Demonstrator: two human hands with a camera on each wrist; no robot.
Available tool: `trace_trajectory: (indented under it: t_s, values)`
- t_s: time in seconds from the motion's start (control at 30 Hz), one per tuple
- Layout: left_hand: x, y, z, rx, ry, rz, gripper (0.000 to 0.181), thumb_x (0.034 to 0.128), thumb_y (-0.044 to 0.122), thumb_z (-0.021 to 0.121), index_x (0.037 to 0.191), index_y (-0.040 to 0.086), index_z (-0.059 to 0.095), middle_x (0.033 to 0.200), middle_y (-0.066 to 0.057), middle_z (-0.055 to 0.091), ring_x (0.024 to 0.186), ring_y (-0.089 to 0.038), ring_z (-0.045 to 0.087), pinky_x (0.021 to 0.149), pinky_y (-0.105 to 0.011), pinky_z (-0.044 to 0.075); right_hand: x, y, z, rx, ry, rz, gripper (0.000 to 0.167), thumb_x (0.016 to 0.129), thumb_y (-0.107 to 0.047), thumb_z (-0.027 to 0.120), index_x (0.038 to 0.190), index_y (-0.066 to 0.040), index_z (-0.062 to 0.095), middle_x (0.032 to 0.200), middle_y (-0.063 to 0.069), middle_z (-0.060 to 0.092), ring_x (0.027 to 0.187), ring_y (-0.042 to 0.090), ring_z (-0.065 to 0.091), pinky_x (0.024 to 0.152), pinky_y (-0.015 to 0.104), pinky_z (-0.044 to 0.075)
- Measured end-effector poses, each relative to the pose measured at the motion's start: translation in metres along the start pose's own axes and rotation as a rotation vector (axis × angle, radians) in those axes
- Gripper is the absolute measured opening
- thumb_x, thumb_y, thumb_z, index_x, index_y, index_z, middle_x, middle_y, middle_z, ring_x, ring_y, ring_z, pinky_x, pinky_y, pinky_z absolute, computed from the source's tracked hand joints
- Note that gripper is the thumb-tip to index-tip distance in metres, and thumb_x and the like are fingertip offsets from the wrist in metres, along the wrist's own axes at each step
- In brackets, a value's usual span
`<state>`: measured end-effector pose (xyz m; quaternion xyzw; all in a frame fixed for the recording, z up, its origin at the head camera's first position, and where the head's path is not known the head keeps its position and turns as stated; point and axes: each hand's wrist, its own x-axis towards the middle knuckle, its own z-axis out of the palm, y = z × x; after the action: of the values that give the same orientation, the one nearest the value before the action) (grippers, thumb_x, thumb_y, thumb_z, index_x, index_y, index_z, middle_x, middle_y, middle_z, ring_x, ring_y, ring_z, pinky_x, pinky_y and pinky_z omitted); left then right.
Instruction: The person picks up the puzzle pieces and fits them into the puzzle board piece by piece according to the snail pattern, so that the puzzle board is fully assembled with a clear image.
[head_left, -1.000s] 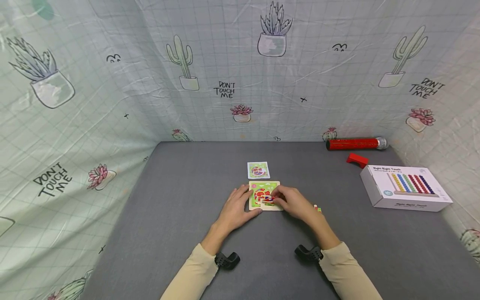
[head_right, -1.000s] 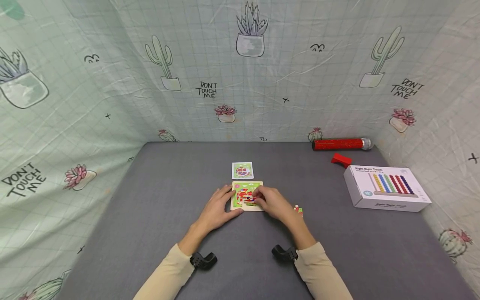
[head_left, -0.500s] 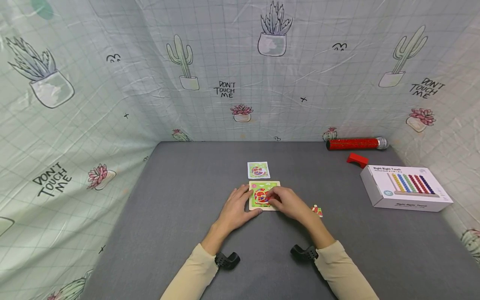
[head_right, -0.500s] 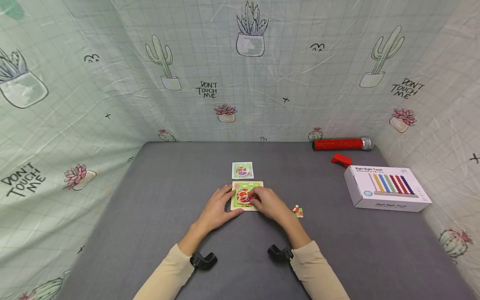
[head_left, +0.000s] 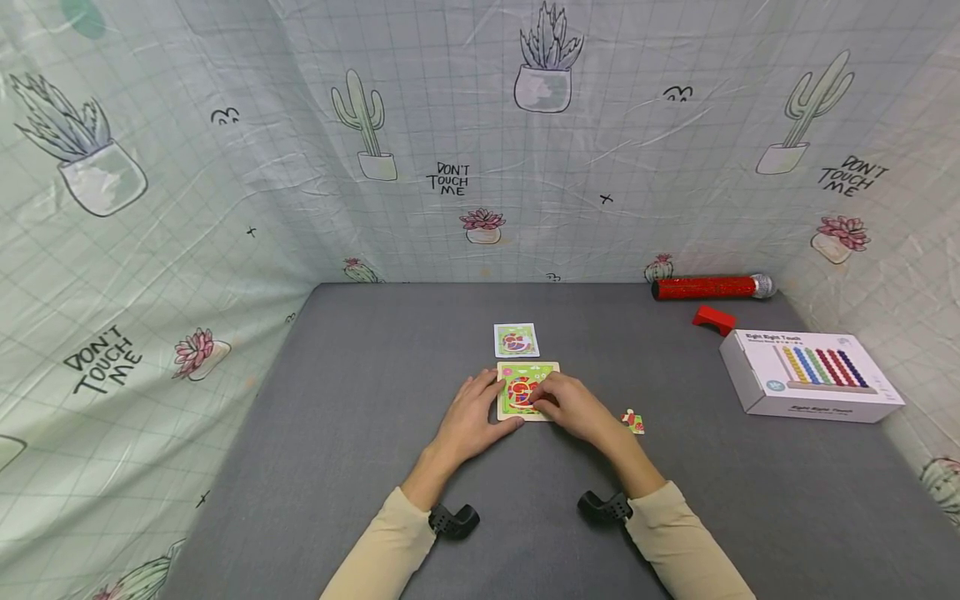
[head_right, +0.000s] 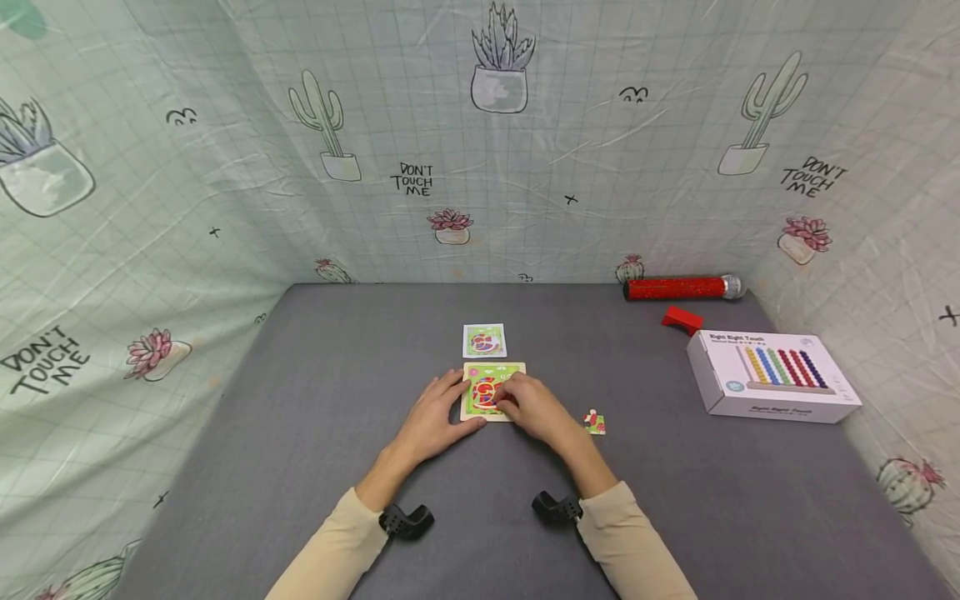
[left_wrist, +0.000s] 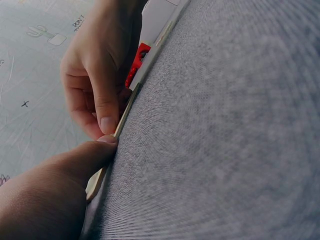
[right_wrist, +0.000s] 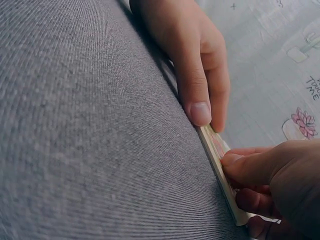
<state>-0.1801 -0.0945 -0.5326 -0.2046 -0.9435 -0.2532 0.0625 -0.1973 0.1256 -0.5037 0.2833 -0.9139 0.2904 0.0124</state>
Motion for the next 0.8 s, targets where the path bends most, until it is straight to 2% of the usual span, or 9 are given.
trace_trajectory:
  t_s: [0.43, 0.8]
  values:
    - [-0.001, 0.001, -0.002, 0.012, -0.002, 0.007, 0.074, 0.0869, 0.052, 0.072, 0.141, 0.005, 0.056, 0.149, -0.015, 0.052, 0.145, -0.030, 0.043, 0.126, -0.047, 0.028, -0.001, 0.000, 0.001, -0.001, 0.021, -0.008, 0.007, 0.092, -0.015, 0.073, 0.093, -0.008, 0.074, 0.089, -0.001, 0.064, 0.078, 0.007, 0.056, 0.070, 0.029, 0.052]
    - [-0.001, 0.002, -0.003, 0.002, 0.004, 0.004, 0.074, 0.0868, 0.052, 0.073, 0.141, 0.004, 0.056, 0.149, -0.015, 0.052, 0.145, -0.030, 0.043, 0.126, -0.046, 0.028, -0.011, -0.004, -0.009, 0.025, 0.033, 0.023, 0.013, 0.091, -0.016, 0.074, 0.102, -0.008, 0.074, 0.092, -0.001, 0.063, 0.080, 0.008, 0.058, 0.069, 0.027, 0.053]
